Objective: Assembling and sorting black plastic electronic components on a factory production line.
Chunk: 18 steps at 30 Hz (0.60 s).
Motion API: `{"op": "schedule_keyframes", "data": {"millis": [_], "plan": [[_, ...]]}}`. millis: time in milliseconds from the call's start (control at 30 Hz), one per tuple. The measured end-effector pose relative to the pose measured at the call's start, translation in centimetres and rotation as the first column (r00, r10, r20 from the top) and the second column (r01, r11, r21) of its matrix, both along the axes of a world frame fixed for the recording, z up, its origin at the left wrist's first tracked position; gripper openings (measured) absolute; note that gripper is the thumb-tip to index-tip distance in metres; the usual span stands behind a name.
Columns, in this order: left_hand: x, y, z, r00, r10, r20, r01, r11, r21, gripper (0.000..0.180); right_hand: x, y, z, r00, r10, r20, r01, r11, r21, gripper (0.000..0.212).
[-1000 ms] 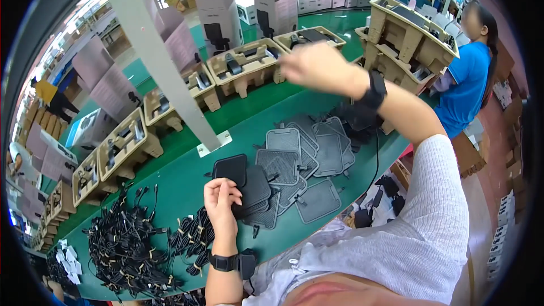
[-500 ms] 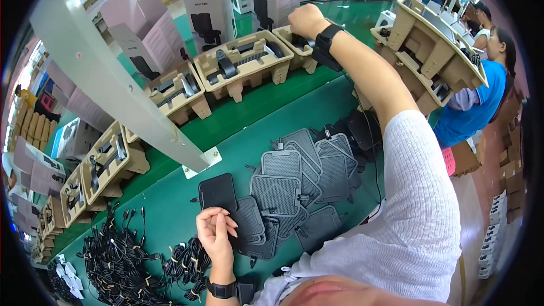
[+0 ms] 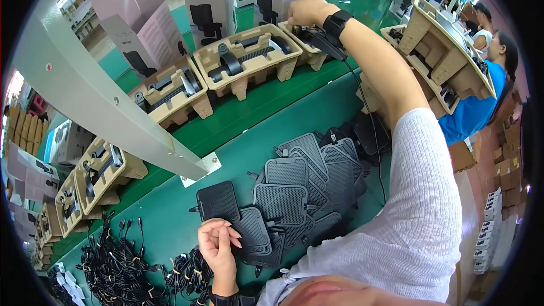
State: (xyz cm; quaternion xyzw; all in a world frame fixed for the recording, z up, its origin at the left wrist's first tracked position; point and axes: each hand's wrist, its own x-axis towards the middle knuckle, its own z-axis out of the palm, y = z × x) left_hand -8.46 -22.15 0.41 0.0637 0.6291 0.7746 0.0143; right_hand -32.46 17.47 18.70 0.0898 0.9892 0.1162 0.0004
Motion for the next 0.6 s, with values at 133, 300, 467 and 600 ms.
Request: {"op": "schedule_keyframes", "data": {"millis": [133, 300, 467, 600], "plan": [[-0.1, -0.2, 0.1, 1.0, -0.01, -0.009, 0.01, 1.0, 0.001, 0.007, -1.2, 2.7, -2.3, 1.0, 0.002, 0.014, -0.005, 0.974, 0.228, 0.029], [-0.1, -0.7, 0.1, 1.0, 0.001, -0.022, -0.002, 1.0, -0.02, 0.006, -3.4, 3.6, -5.9, 0.959, 0.005, -0.284, 0.005, 0.999, 0.034, 0.027], [-0.4, -0.6, -0.2, 0.999, -0.009, -0.035, 0.008, 1.0, -0.024, 0.006, -6.4, 5.6, -12.5, 0.789, -0.056, -0.612, -0.081, 0.978, -0.194, 0.029], [0.0, -1.8, -0.1, 0.999, 0.021, -0.038, -0.022, 0.999, -0.032, 0.007, -4.5, 2.9, -11.4, 0.86, -0.017, -0.511, -0.192, 0.915, -0.354, 0.037]]}}
